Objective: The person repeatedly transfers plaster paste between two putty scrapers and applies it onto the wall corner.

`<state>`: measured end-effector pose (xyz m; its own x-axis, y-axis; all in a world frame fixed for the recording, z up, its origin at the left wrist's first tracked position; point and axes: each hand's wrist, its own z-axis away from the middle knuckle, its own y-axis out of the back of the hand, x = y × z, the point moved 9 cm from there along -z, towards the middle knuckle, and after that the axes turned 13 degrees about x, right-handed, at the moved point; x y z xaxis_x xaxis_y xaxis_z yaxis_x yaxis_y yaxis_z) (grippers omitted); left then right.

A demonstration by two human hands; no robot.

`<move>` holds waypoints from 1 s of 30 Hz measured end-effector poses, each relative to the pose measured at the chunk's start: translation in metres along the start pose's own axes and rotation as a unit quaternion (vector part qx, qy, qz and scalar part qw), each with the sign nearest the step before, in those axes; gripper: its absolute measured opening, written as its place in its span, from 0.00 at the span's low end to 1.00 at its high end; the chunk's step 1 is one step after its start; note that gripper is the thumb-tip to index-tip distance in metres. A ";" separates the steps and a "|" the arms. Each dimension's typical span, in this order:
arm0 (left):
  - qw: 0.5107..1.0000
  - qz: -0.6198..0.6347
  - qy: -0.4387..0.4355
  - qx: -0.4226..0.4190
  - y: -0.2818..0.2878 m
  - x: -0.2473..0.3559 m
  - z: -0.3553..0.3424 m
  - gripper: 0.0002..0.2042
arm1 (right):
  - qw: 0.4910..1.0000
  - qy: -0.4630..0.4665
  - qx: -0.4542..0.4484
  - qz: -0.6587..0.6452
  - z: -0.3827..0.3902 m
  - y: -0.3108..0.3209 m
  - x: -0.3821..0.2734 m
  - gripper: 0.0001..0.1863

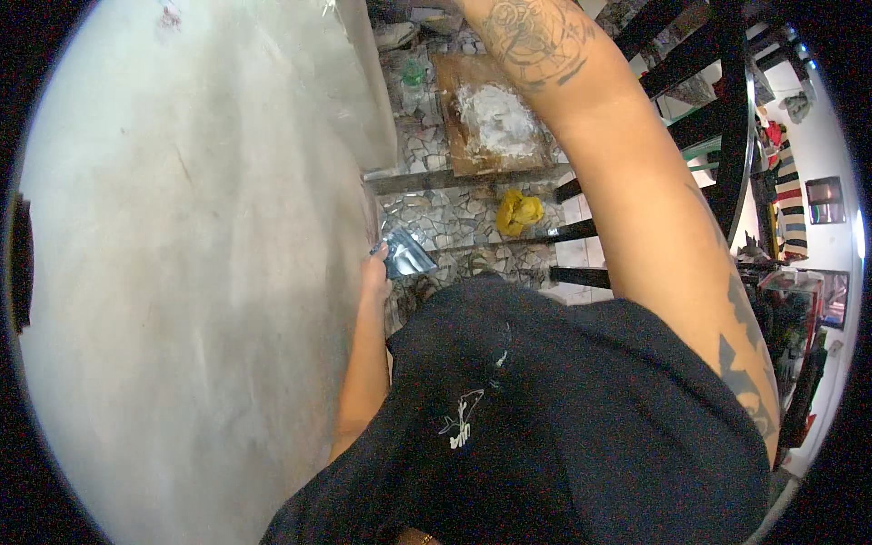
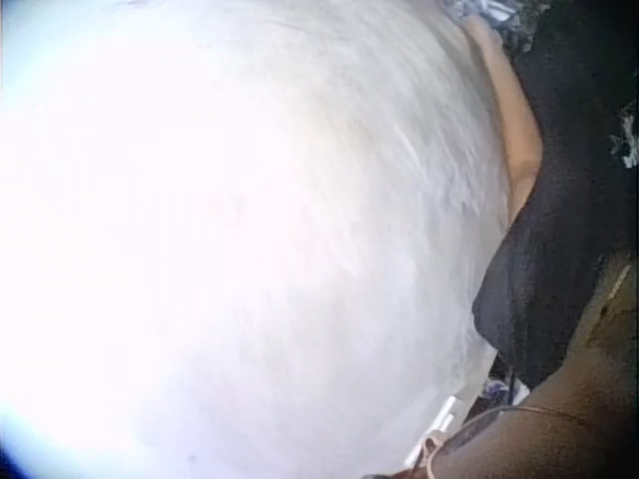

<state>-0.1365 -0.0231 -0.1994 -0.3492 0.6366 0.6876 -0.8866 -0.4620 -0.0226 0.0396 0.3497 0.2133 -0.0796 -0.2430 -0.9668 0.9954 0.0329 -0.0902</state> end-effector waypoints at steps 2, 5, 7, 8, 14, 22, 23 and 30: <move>0.998 0.037 -0.025 -0.033 -0.010 -0.001 0.003 0.13 | 1.000 0.018 0.015 -0.014 0.012 0.009 -0.026 0.08; 0.992 0.089 0.033 -0.080 -0.029 0.012 0.029 0.11 | 0.972 0.066 -0.188 -0.128 0.087 0.006 -0.066 0.12; 0.984 0.134 -0.001 -0.116 -0.044 0.034 0.043 0.10 | 0.952 0.185 -0.131 -0.203 0.121 0.057 -0.081 0.15; 0.973 0.181 -0.028 -0.140 -0.054 0.056 0.058 0.10 | 0.942 0.212 -0.101 -0.242 0.151 0.063 -0.075 0.15; 0.952 0.242 -0.088 -0.165 -0.099 0.156 0.121 0.10 | 0.943 0.165 0.087 -0.276 0.216 0.144 0.089 0.16; 0.949 0.248 -0.091 -0.171 -0.221 0.148 0.120 0.09 | 0.939 0.315 0.132 0.050 0.249 0.186 0.166 0.19; 0.949 0.252 -0.076 -0.174 -0.238 0.140 0.121 0.08 | 0.920 0.357 0.085 0.137 0.252 0.182 0.158 0.21; 0.939 0.274 -0.012 -0.207 -0.320 0.104 0.131 0.08 | 0.843 0.399 -0.064 0.355 0.245 0.219 0.171 0.30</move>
<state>0.1504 0.1100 -0.0252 -0.7843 0.3573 0.5072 -0.6202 -0.4326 -0.6543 0.2576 0.0777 0.0872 0.4721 0.6101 -0.6364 0.7979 0.0113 0.6027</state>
